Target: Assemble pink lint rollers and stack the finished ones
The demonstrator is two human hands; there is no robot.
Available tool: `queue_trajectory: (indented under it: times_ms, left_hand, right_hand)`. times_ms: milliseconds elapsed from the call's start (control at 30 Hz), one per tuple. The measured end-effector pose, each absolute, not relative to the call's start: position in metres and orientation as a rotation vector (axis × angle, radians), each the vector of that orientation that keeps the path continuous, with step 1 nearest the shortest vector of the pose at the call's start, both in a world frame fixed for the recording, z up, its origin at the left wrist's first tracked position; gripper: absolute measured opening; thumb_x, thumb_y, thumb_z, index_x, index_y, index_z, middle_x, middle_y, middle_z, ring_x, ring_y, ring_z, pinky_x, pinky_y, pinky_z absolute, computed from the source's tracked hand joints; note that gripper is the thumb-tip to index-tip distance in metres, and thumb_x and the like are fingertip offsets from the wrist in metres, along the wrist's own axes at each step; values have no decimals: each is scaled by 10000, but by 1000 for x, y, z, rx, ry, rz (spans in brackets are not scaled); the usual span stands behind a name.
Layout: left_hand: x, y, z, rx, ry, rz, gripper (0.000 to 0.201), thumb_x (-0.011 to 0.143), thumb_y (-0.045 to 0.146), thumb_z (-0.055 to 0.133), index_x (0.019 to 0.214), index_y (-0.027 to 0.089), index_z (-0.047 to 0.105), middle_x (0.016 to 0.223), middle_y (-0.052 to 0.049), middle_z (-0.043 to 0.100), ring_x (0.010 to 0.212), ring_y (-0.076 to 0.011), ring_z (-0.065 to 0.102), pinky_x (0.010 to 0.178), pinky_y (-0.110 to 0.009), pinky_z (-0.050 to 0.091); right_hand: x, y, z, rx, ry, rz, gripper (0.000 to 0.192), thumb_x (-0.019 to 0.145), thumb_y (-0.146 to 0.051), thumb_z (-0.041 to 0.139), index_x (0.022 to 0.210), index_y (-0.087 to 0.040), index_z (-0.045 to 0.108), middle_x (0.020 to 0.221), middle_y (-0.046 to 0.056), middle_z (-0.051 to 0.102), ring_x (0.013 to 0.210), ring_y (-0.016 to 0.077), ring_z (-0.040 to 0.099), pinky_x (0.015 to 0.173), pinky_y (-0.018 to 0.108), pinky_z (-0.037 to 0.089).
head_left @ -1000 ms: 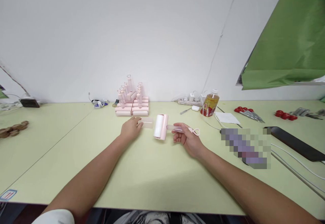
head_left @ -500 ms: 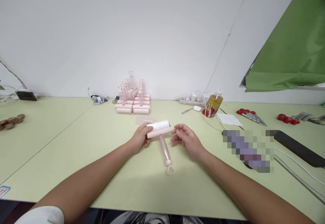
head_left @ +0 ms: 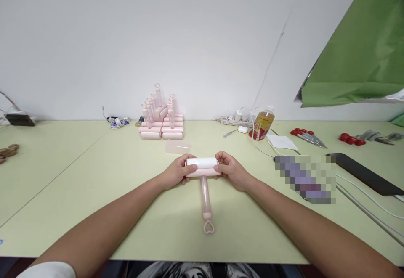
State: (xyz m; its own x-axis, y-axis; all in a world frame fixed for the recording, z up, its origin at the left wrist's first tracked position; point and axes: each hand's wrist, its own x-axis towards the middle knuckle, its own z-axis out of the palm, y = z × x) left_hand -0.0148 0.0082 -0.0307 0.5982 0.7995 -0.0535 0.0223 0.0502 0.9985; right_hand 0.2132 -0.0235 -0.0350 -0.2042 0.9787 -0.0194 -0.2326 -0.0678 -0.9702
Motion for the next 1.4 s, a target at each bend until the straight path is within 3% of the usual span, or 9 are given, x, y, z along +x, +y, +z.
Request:
queue_trajectory:
  times_ms: [133,333,533,733,900,1133,1300,1400]
  left_hand:
    - [-13,7,-30,1428,764,664,443,752,487,695,1039,184,545,663,45,513,445,-60,466,362,-167,351]
    - [-8,5,-28,1389,835,689,430,793,578,603,933,179,530,462,78,461,328,-67,380,317,-175,289]
    - [0,3,-29,1367,845,782,421,800,591,582,846,181,500,413,77,444,315,-72,367,303,-171,284]
    - [7,8,-34,1328,925,880,434,757,580,642,861,188,487,437,98,412,312,-68,362,270,-161,276]
    - [0,12,-33,1341,833,794,527,714,501,734,1073,168,539,612,53,523,408,-77,485,312,-177,387]
    - [-4,9,-33,1384,843,752,658,726,467,738,1258,169,491,759,3,577,464,-86,555,337,-184,431]
    - [-4,11,-32,1302,825,757,603,809,517,624,1279,175,465,930,-89,650,513,-108,611,400,-220,505]
    - [-2,10,-32,1304,845,785,514,820,501,605,1208,174,521,881,-62,640,545,-127,632,413,-224,510]
  right_hand:
    - [214,-22,-34,-914,-1085,1585,363,595,-213,819,766,-205,498,686,-62,539,563,93,531,456,209,474]
    - [213,-16,-32,-878,-1045,1638,377,609,-264,825,729,-207,472,579,-73,530,448,77,484,361,184,416]
    - [210,-13,-30,-882,-1016,1642,411,579,-301,836,693,-205,454,579,-64,548,481,104,523,403,223,463]
    - [206,-8,-34,-983,-1033,1434,405,616,-347,797,560,-182,431,461,-55,506,431,61,410,410,175,300]
    - [209,-6,-38,-1044,-1049,1380,344,632,-359,792,660,-190,493,530,-60,541,493,89,494,465,196,374]
    - [213,-8,-38,-1055,-1057,1444,348,717,-274,740,1038,-229,613,909,2,644,703,150,644,679,332,571]
    - [216,-6,-39,-1021,-956,1452,232,792,-260,685,1011,-204,633,833,20,654,660,147,646,641,310,588]
    - [217,-5,-40,-1006,-932,1454,179,831,-234,641,1005,-196,629,803,29,653,649,145,649,623,299,595]
